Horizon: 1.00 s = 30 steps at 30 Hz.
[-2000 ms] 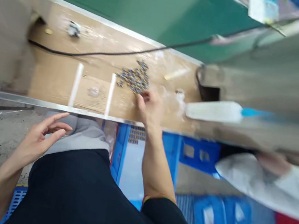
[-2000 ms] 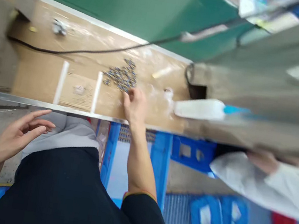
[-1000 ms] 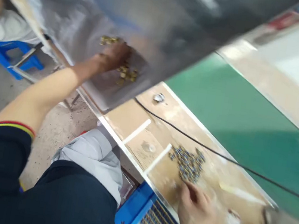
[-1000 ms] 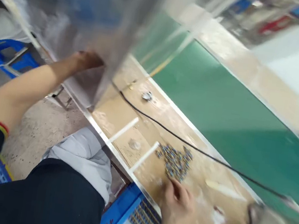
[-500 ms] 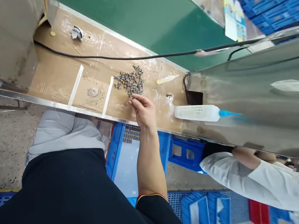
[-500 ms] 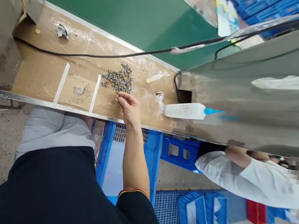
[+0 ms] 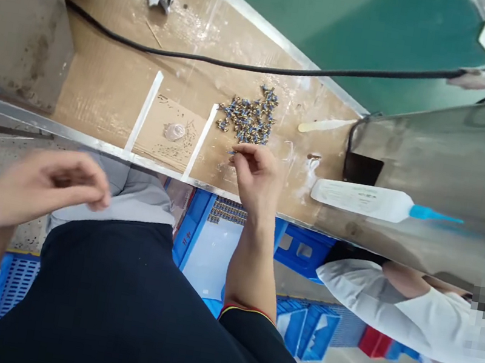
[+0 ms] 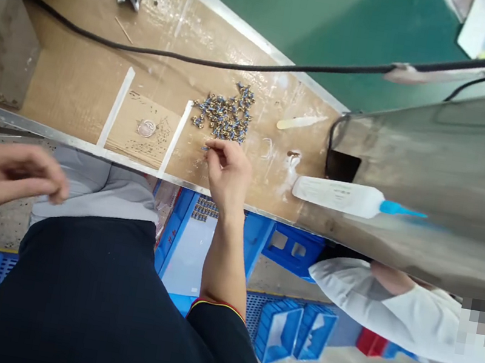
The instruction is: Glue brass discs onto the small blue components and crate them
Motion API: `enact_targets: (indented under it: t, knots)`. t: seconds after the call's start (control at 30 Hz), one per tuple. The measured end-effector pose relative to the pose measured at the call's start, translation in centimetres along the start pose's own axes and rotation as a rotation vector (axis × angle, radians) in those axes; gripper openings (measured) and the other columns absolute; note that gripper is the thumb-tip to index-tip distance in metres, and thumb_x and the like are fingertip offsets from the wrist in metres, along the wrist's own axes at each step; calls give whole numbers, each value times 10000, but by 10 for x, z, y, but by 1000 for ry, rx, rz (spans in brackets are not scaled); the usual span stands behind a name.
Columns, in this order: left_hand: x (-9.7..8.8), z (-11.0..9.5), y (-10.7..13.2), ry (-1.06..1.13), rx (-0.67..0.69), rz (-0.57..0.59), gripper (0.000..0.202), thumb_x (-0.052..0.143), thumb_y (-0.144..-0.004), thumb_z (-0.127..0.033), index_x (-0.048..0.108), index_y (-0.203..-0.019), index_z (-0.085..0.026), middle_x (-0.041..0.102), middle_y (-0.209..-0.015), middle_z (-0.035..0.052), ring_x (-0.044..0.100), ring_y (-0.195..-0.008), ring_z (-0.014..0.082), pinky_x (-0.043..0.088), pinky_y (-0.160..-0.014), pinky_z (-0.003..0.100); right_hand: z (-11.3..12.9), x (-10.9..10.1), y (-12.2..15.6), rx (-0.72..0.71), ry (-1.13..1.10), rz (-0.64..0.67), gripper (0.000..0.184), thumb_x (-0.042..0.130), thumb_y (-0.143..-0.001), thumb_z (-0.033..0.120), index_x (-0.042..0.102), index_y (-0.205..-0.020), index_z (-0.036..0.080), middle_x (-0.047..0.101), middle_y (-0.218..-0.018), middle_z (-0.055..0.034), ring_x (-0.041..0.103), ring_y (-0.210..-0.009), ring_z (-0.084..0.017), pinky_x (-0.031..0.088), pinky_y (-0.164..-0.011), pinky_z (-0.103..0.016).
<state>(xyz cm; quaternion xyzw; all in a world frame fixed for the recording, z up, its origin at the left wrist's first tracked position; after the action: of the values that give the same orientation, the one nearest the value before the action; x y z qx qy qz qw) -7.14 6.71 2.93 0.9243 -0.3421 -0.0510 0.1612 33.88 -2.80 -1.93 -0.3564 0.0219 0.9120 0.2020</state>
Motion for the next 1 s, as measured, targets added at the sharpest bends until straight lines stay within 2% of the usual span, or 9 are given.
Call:
enact_targets:
  t: [0.03,0.1,0.17,0.23,0.43,0.53,0.6,0.77,1.0]
  knots:
    - [14,9,-10,73,-32,21,69,928,-974,-314,921,-1005,-253,855,-868,54,793,-710,184,655,-664,273,6,3,1,-66,121,10,170,680,-1056,262,844,-1096,270,820,-1082,-59,798,-978,-243,691,-921,-440]
    - [37,26,-33,293,-22,-84,181,942,-972,-295,918,-1140,-232,874,-913,57,823,-756,184,706,-740,289,14,11,3,-176,287,29,224,622,-1074,214,841,-1066,259,814,-1133,-91,786,-1069,-270,663,-970,-467]
    - [55,41,-52,407,7,-171,239,961,-969,-305,919,-1185,-210,888,-951,65,854,-820,186,733,-797,291,14,18,6,-228,321,26,243,607,-1088,202,843,-1071,257,809,-1150,-99,782,-1096,-277,651,-978,-472]
    - [65,50,-62,431,23,-197,291,979,-960,-314,920,-1217,-191,900,-995,75,872,-868,190,747,-834,293,9,22,8,-238,285,-3,240,623,-1089,202,856,-1073,256,803,-1140,-92,784,-1079,-269,653,-957,-459]
    - [63,57,-67,366,70,-234,370,980,-958,-340,911,-1275,-162,912,-1050,100,884,-880,206,772,-890,341,7,28,13,-188,123,-149,157,711,-1075,284,867,-1079,261,802,-1113,-65,801,-1041,-255,671,-896,-438]
    - [64,63,-69,347,83,-249,367,974,-971,-353,910,-1282,-170,914,-1063,102,895,-942,226,778,-915,356,29,39,15,-189,-39,-188,110,762,-1098,347,838,-1137,277,799,-1103,-44,808,-1022,-239,685,-865,-420]
    - [65,65,-70,345,91,-256,354,968,-977,-343,908,-1282,-173,915,-1066,97,897,-948,223,779,-912,348,50,49,14,-253,-80,-197,82,773,-1113,345,828,-1138,290,806,-1101,-35,815,-1056,-238,699,-917,-438]
    - [67,67,-71,340,96,-251,309,940,-990,-291,908,-1278,-186,915,-1054,76,899,-940,213,779,-901,327,82,68,4,-411,-11,-180,146,689,-1179,300,830,-1142,305,829,-1148,-33,827,-1132,-245,704,-1044,-496]
    - [68,69,-71,306,90,-264,280,878,-1013,-260,899,-1281,-180,916,-1056,74,897,-891,214,779,-882,342,86,78,-2,-507,60,-144,207,644,-1196,215,835,-1165,290,845,-1165,-32,833,-1129,-222,690,-1041,-447]
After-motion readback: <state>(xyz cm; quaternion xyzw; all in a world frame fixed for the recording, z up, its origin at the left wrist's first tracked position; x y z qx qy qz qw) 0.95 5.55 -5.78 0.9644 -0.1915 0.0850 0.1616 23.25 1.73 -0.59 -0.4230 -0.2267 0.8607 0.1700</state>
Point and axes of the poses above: each hand's wrist, its own y-axis away from the middle knuckle, its own x-axis out of the palm, z = x × y, the point moved 4 cm from there along -y, towards the middle knuckle
